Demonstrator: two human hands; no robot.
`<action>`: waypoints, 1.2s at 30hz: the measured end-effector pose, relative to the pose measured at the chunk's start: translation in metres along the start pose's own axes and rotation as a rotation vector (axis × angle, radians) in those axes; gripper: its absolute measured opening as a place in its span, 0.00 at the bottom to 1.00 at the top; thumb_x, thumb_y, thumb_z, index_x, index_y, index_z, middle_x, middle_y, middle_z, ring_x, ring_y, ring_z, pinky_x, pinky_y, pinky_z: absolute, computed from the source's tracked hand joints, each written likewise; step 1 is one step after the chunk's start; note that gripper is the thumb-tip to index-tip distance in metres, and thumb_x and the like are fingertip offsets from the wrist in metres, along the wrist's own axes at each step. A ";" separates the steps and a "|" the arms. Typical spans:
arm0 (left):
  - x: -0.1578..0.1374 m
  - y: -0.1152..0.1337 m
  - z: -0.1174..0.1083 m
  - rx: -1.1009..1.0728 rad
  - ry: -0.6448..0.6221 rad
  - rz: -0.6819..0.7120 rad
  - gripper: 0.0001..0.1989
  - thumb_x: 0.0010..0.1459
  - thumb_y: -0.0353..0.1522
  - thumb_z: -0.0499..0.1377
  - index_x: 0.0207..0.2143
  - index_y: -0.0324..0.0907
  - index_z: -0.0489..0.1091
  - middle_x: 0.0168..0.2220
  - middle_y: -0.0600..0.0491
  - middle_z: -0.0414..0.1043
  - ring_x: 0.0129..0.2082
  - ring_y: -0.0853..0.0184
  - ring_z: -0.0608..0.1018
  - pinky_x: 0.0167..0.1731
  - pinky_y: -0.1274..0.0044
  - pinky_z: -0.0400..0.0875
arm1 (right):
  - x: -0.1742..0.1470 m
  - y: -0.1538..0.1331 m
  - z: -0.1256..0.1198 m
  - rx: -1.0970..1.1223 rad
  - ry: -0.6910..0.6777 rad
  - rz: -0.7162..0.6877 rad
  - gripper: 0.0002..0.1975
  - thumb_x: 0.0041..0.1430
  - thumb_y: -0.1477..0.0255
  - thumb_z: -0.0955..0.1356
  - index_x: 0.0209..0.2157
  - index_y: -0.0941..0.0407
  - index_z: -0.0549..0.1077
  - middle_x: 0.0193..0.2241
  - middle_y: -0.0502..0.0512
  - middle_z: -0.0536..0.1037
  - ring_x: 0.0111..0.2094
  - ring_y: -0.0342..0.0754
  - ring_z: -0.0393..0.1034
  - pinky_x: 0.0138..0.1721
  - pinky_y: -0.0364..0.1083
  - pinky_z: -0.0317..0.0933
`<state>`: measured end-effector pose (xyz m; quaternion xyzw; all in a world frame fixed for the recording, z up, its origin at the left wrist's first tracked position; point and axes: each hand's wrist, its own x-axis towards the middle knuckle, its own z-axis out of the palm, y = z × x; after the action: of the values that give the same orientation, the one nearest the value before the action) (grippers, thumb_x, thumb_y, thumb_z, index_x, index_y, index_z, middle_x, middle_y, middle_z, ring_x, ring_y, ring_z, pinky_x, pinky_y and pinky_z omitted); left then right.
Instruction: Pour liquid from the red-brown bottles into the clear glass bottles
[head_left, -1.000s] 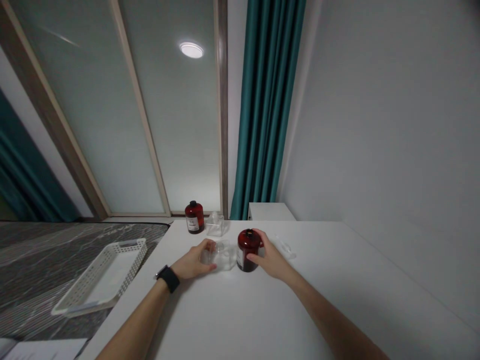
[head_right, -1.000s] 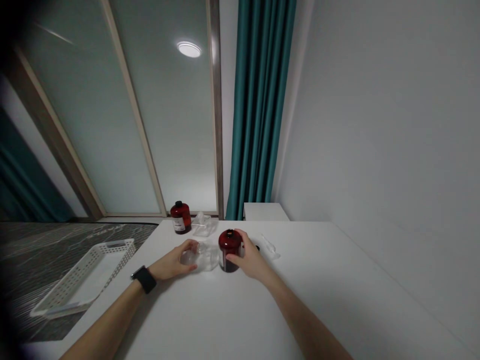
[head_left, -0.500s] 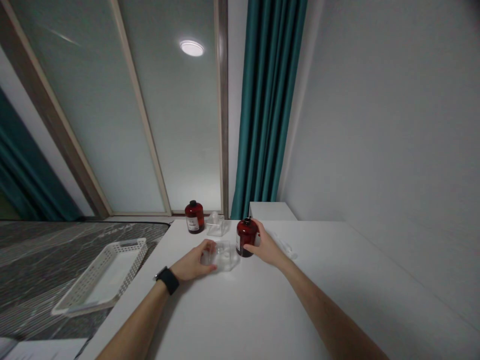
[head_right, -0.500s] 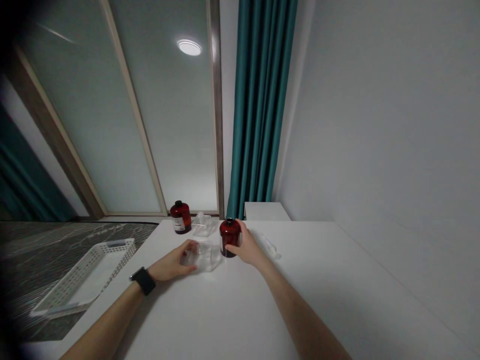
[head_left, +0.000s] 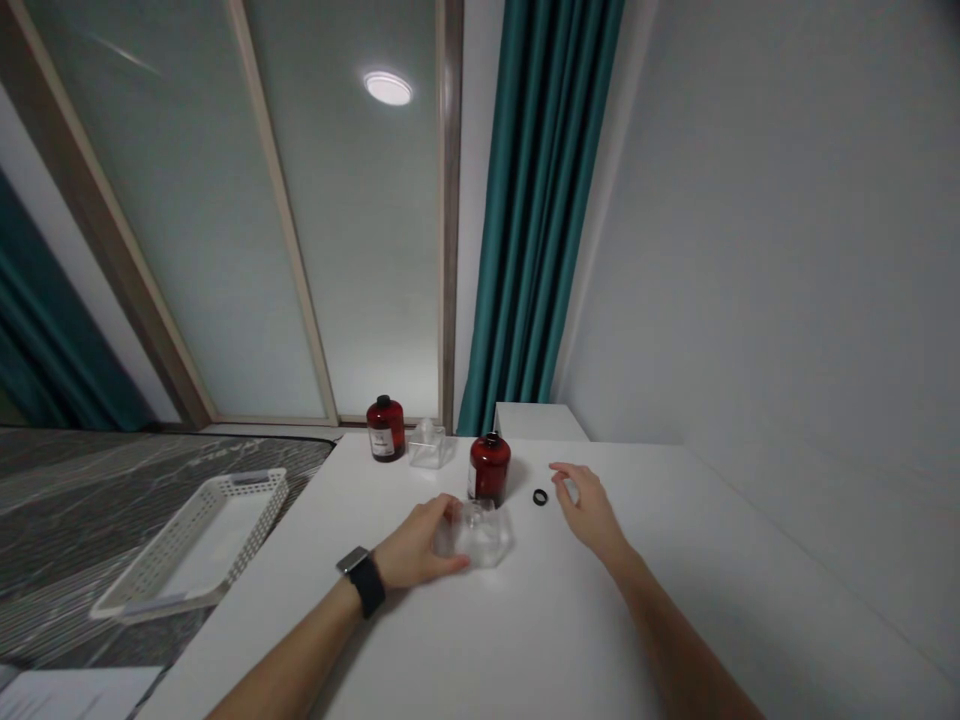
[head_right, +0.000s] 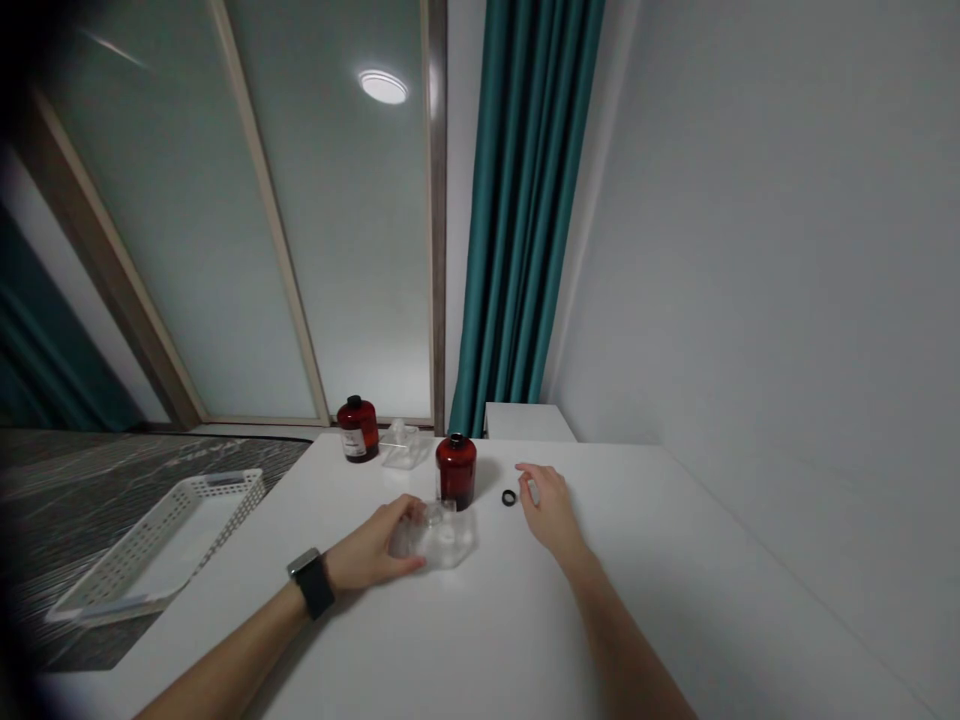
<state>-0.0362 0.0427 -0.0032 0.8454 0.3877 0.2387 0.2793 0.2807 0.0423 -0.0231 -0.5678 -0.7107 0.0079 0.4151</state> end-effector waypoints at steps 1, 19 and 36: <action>-0.001 0.004 0.005 -0.006 -0.010 0.002 0.23 0.47 0.36 0.68 0.44 0.43 0.65 0.41 0.50 0.72 0.41 0.57 0.73 0.42 0.67 0.69 | -0.002 0.000 0.003 -0.024 -0.030 -0.025 0.13 0.62 0.72 0.61 0.45 0.53 0.74 0.37 0.58 0.79 0.43 0.56 0.71 0.49 0.56 0.61; -0.002 0.005 -0.008 -0.188 -0.199 0.056 0.35 0.48 0.37 0.69 0.57 0.43 0.62 0.36 0.54 0.74 0.37 0.60 0.76 0.41 0.70 0.70 | -0.013 0.002 0.020 -0.234 -0.230 -0.097 0.13 0.59 0.78 0.66 0.44 0.52 0.75 0.39 0.58 0.77 0.47 0.57 0.68 0.53 0.58 0.54; -0.004 0.017 0.004 -0.270 -0.164 0.230 0.34 0.51 0.27 0.64 0.60 0.45 0.60 0.61 0.44 0.63 0.60 0.52 0.66 0.60 0.59 0.61 | -0.007 -0.037 0.015 0.041 -0.123 -0.091 0.08 0.58 0.76 0.65 0.39 0.53 0.70 0.37 0.55 0.75 0.42 0.55 0.68 0.47 0.54 0.60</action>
<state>-0.0268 0.0291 0.0046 0.8556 0.2289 0.2492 0.3918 0.2417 0.0302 -0.0195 -0.5249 -0.7597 0.0385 0.3820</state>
